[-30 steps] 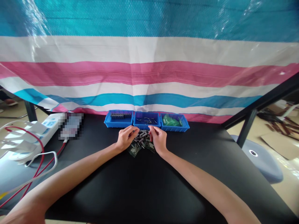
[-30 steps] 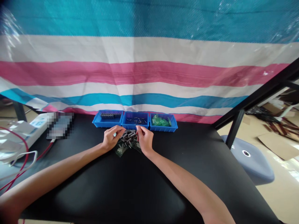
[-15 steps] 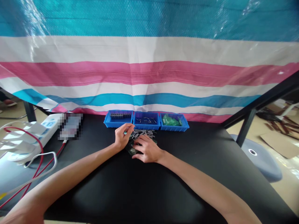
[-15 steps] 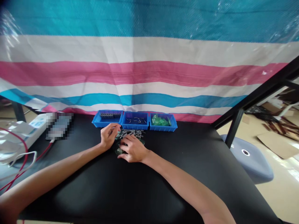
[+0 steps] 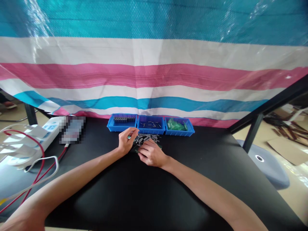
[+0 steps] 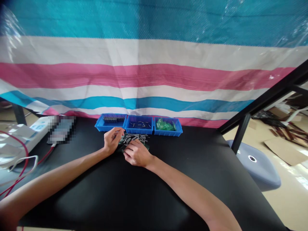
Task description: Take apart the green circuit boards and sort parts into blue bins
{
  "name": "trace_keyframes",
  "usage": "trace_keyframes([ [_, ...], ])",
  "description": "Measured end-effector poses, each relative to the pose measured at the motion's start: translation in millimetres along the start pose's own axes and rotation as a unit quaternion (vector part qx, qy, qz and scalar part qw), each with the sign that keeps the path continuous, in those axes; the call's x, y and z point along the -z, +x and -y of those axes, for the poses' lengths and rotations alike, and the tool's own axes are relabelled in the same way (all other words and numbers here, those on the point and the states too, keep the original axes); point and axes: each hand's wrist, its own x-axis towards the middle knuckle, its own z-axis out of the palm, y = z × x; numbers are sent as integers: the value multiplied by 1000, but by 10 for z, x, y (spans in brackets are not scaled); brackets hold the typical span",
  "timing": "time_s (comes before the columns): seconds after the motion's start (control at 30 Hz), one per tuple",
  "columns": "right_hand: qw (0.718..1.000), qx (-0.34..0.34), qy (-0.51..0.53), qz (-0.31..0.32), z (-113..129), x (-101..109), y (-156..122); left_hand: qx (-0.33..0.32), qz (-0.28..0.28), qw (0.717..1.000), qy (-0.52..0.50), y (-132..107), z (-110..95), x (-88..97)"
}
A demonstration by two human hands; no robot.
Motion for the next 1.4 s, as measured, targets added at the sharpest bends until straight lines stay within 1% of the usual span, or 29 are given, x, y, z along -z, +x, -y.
trace_keyframes([
  [0.07, 998, -44, 35, -40, -19, 9, 3, -4, 4, 1000, 1, -1, -3, 7],
  [0.13, 987, -101, 81, -91, -39, 36, 9, -8, 13, 1000, -5, 0, -9, 23],
  [0.2, 965, -170, 131, -151, -62, 67, 16, -17, 28, 999, -13, 7, -19, 39],
  [0.27, 937, -234, 173, -195, -86, 96, 22, -35, 59, 998, -5, 21, -31, 47],
  [0.3, 924, -258, 189, -210, -96, 107, 24, -48, 79, 996, 9, 29, -36, 44],
  [0.37, 906, -286, 212, -228, -113, 121, 26, -80, 115, 989, 46, 45, -39, 27],
  [0.43, 896, -296, 230, -237, -122, 123, 25, -105, 127, 983, 79, 56, -31, 2],
  [0.5, 890, -301, 250, -232, -121, 116, 21, -112, 113, 982, 98, 59, -14, -17],
  [0.57, 888, -305, 267, -217, -117, 106, 18, -105, 96, 984, 111, 58, 6, -24],
  [0.67, 893, -313, 258, -197, -112, 99, 19, -98, 87, 984, 120, 52, 33, -18],
  [0.77, 896, -320, 239, -193, -117, 98, 25, -97, 87, 984, 123, 46, 50, -11],
  [0.97, 889, -326, 263, -188, -119, 93, 22, -87, 67, 987, 117, 34, 42, -6],
  [1.03, 888, -329, 259, -190, -122, 88, 17, -82, 74, 987, 112, 37, 24, -2],
  [1.2, 880, -342, 259, -204, -137, 86, 14, -77, 124, 984, 102, 52, -27, 0],
  [1.4, 882, -339, 259, -198, -131, 96, 23, -90, 123, 982, 109, 55, -29, -16],
])
